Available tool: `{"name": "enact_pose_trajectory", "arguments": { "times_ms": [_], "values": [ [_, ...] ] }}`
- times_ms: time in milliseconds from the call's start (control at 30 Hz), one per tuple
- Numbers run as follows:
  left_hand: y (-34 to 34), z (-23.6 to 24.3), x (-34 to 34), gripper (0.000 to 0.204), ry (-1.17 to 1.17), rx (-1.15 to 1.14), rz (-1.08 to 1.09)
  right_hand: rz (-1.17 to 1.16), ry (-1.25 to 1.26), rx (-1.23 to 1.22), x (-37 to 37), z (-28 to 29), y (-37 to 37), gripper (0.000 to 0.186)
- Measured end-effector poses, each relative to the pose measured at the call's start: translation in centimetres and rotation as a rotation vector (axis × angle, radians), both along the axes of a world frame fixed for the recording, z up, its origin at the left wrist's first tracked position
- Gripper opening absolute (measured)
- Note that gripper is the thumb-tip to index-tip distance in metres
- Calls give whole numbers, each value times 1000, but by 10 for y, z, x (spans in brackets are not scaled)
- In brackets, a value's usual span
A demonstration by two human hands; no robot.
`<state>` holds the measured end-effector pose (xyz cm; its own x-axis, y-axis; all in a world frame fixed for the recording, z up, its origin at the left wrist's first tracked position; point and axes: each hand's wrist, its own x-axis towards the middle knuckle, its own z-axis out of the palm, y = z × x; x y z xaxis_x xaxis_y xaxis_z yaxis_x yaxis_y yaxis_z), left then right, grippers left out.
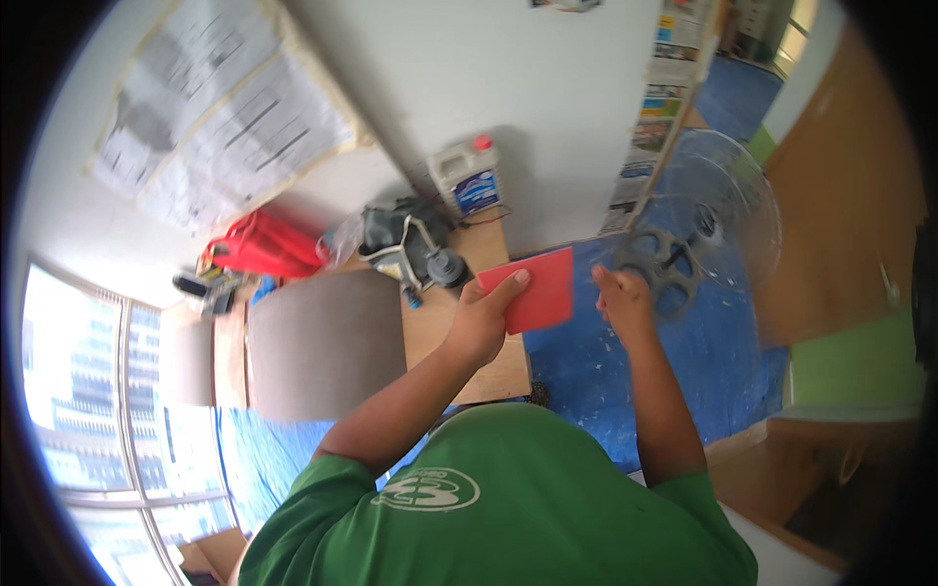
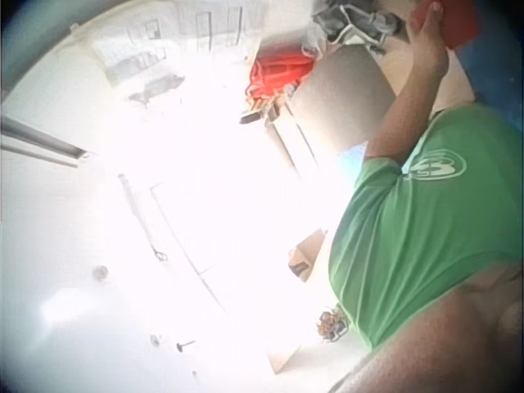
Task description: The person places a gray sheet onto a wooden board, then pours yellow adhesive from a can onto the sheet and spreads it evenly with a red plastic scraper. The work occurs on a table covered with a blue tarp in a room with large windows.
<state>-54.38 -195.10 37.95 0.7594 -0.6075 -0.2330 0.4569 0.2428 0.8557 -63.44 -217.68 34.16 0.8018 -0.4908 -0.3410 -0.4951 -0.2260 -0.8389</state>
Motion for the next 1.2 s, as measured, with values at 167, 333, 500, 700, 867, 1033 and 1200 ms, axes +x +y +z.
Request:
{"name": "enact_pose_trajectory", "arguments": {
  "times_ms": [167,333,500,700,867,1033,1200],
  "values": [
    [28,-10,0,32,-72,13,146,464,-284,653,-24,-11,55,44],
    [61,-16,-18,29,-142,165,182,413,-323,876,-8,-24,112,42],
    [141,-16,-20,23,-383,511,55,706,-76,396,12,-3,121,37],
    [192,-16,-48,23,-416,550,210,1143,102,341,50,27,161,33],
    [226,-17,-65,26,-296,522,419,1118,10,424,62,22,207,37],
    [285,-19,-85,27,-279,630,463,959,-101,521,67,16,262,41],
    [371,-46,-132,29,-140,551,565,685,-244,710,75,22,340,42]
  ]
}}
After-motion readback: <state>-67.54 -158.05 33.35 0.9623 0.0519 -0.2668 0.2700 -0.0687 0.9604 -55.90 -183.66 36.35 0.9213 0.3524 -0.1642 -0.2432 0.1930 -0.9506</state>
